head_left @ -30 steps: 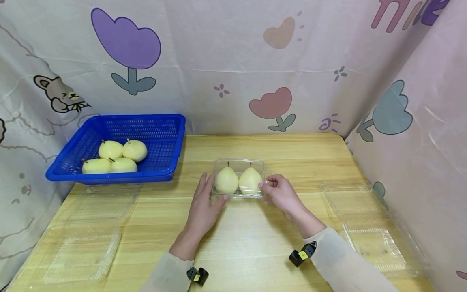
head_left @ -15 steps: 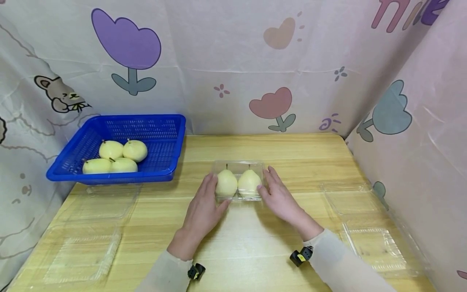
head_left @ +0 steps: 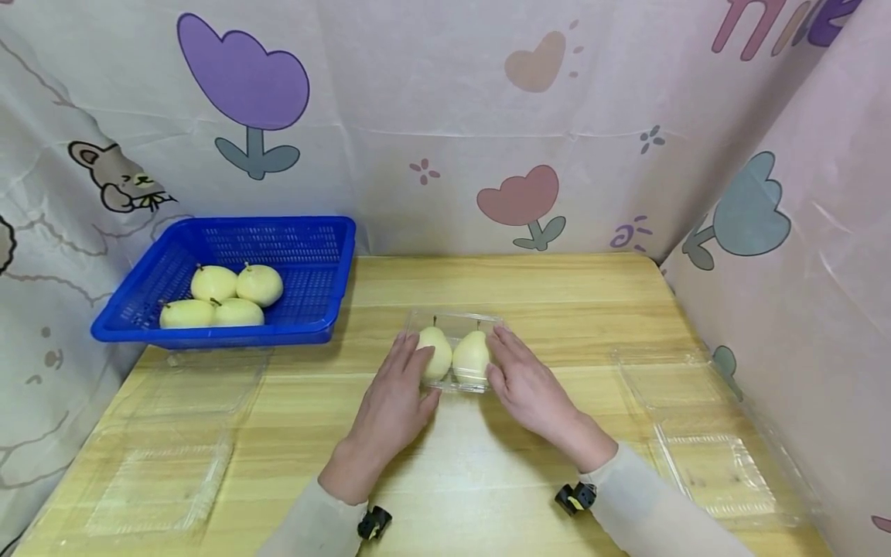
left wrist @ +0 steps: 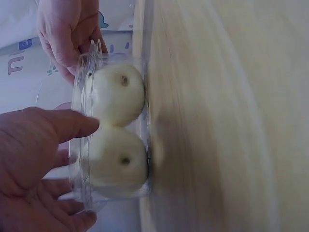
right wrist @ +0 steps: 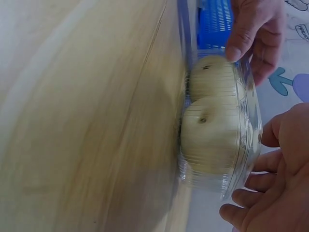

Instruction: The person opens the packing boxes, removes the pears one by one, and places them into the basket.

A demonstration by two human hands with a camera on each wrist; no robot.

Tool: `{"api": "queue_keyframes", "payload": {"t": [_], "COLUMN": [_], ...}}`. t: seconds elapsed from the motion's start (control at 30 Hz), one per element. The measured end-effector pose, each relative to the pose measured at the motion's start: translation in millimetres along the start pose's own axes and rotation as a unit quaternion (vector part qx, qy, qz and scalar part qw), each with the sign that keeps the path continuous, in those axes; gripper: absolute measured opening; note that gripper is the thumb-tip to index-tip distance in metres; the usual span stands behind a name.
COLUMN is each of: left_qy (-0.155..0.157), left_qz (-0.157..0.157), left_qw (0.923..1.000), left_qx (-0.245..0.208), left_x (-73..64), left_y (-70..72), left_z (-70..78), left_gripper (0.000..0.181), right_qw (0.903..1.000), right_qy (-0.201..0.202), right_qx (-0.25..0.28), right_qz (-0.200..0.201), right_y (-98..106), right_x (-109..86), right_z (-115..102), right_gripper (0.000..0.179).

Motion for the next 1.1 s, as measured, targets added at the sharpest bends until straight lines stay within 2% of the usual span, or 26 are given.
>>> {"api": "queue_keyframes", "payload": {"t": [0.1,0.2,0.23,0.3,0.33,0.37,0.43,0.5,0.6,0.63,0.7,0.77,0.83,0.9,0.97,1.1], "left_qy": [0.035,0.084,0.102,0.138,0.154,0.172,0.202,0.221,0.242,0.249,0.26,0.267,0.27,0.271,0.273,0.275], "left_qz": [0.047,0.077,0.072,0.032,0.003,-0.03,-0.092,-0.134,-0.154,-0.154,-0.152,-0.149,-0.146,-0.142,-0.138,-0.133], "left_qw": [0.9981,0.9918,0.9885,0.9774,0.9686,0.9561,0.9208,0.8821,0.8222,0.805,0.7759,0.7521,0.7345,0.7237,0.7177,0.7129], "left_qx": [-0.019,-0.059,-0.086,-0.157,-0.195,-0.235,-0.321,-0.394,-0.492,-0.516,-0.554,-0.584,-0.605,-0.619,-0.626,-0.631], "left_x": [-5.9,-15.4,-18.0,-21.4,-22.8,-24.1,-26.3,-27.5,-27.2,-26.7,-25.5,-24.4,-23.3,-22.6,-21.6,-19.5], "left_y": [5.3,8.5,7.3,-0.8,-6.9,-14.1,-30.1,-44.6,-60.3,-64.5,-72.1,-78.3,-82.8,-85.6,-87.8,-91.1], "left_z": [-1.7,-4.4,-5.6,-8.5,-9.6,-10.7,-11.7,-11.7,-11.7,-12.3,-13.1,-12.7,-11.2,-9.3,-8.0,-5.8], "left_gripper": [0.059,0.038,0.028,0.012,0.009,0.011,0.017,0.024,0.031,0.033,0.035,0.036,0.037,0.037,0.038,0.039], "right_qw": [1.0,0.9999,0.9999,0.9999,0.9999,0.9999,0.9998,0.9998,0.9997,0.9997,0.9997,0.9997,0.9997,0.9997,0.9997,0.9997], "right_qy": [0.002,0.006,0.007,0.006,0.004,0.003,-0.001,-0.005,-0.008,-0.008,-0.009,-0.01,-0.011,-0.01,-0.01,-0.006], "right_qx": [0.003,0.007,0.007,0.01,0.011,0.013,0.015,0.018,0.022,0.023,0.024,0.023,0.022,0.019,0.018,0.014], "right_qz": [0.003,0.005,0.006,0.009,0.01,0.011,0.011,0.008,0.005,0.003,0.002,0.002,0.003,0.007,0.011,0.018], "right_y": [1,0,0,1,1,1,0,0,-2,-2,-3,-4,-4,-5,-5,-7], "right_x": [0.0,0.6,0.8,1.1,1.2,1.3,1.5,1.6,1.5,1.5,1.3,1.1,0.9,1.0,0.8,-0.4], "right_z": [-1,-1,-1,-1,-1,-1,-1,0,-1,-1,-2,-3,-3,-4,-4,-5], "right_gripper": [0.055,0.055,0.055,0.055,0.055,0.054,0.055,0.055,0.055,0.056,0.056,0.056,0.056,0.056,0.056,0.055]}}
Point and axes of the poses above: each hand's wrist, its own x-axis towards the middle knuckle, its own y-axis out of the back of the hand, z = x × y, the point moved 8 cm from there along x, towards the middle knuckle, and after that the axes turned 5 degrees about -z, right-handed, at the moved point
